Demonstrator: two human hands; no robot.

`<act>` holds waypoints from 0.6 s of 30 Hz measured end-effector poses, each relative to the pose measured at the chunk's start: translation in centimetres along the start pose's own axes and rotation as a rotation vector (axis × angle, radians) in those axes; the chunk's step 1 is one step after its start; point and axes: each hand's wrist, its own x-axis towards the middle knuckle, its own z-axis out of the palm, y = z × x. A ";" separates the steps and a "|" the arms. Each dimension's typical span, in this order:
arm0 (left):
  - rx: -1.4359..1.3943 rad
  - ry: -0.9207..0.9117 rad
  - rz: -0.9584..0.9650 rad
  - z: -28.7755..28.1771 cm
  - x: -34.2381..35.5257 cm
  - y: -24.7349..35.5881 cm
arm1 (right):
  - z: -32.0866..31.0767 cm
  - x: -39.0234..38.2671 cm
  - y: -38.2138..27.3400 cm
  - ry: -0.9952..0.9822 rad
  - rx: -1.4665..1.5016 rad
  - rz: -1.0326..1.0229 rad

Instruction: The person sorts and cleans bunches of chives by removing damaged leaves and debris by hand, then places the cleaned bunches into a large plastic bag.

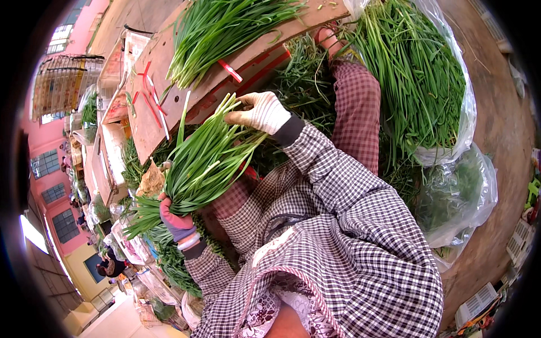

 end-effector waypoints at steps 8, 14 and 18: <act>0.098 0.063 0.094 -2.3 0.3 -0.7 | 0.9 1.3 0.3 0.016 0.170 -0.045; 0.041 0.075 0.124 -2.3 -0.6 -1.3 | -6.9 2.2 1.9 0.259 -0.107 0.081; -0.074 0.061 -0.014 -1.8 -0.1 -1.0 | -13.8 1.8 3.9 0.229 -0.312 0.153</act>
